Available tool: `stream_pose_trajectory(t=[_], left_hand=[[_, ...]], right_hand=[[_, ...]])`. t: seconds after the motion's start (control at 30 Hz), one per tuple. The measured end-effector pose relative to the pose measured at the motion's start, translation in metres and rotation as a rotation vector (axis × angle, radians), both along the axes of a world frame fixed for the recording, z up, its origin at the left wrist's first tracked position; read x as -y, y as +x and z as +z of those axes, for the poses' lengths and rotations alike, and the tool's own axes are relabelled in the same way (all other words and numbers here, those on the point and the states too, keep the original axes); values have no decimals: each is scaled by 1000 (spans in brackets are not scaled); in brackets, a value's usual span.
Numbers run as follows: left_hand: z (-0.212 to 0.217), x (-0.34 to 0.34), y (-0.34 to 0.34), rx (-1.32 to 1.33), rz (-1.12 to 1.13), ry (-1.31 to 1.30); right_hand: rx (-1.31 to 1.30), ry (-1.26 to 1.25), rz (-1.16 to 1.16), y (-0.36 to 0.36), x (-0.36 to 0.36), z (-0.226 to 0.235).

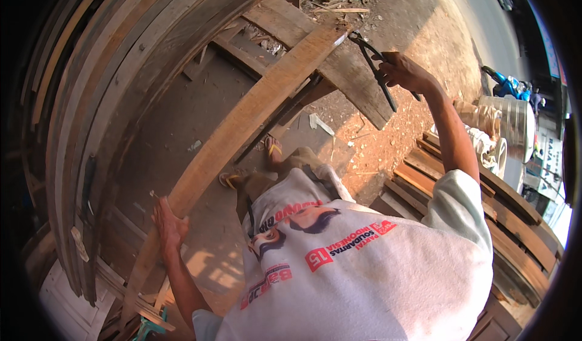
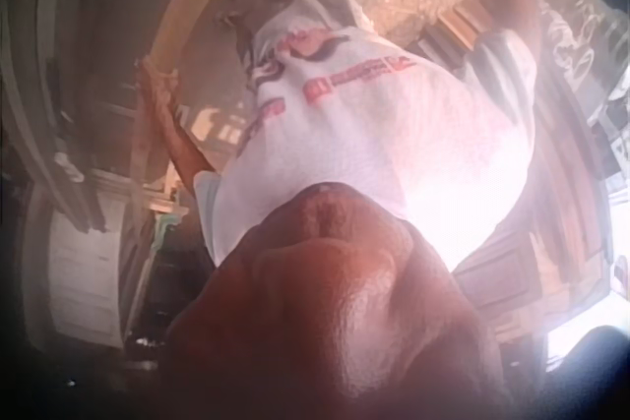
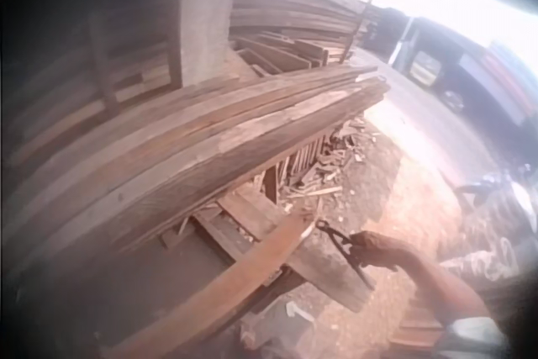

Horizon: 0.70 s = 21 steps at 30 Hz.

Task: The person uses pliers to pull nails from a long wooden plank resting on a workbench. They repeatedly grip and extract nails along the plank's length, then place the pliers down and pick up a hammer.

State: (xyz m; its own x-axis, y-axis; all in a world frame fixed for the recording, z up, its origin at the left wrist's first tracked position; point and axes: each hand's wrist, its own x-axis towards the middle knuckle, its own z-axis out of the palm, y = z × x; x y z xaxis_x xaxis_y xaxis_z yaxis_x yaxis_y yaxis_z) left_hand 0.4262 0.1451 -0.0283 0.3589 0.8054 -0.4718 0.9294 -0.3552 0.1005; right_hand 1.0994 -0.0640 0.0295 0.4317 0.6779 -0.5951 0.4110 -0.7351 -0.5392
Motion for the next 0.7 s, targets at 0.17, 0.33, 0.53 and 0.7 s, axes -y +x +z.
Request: stream_pose_trajectory(t=[0.17, 0.33, 0.53, 0.7], left_hand=[[1, -4, 1, -17, 12, -46], [1, -2, 3, -27, 13, -32], [0, -1, 0, -41, 10, -14], [0, -5, 2, -33, 4, -14]], right_hand=[[130, -55, 130, 4, -8, 13], [244, -166, 261, 9, -19, 27], [27, -110, 114, 1, -29, 37], [-362, -12, -191, -3, -21, 14]])
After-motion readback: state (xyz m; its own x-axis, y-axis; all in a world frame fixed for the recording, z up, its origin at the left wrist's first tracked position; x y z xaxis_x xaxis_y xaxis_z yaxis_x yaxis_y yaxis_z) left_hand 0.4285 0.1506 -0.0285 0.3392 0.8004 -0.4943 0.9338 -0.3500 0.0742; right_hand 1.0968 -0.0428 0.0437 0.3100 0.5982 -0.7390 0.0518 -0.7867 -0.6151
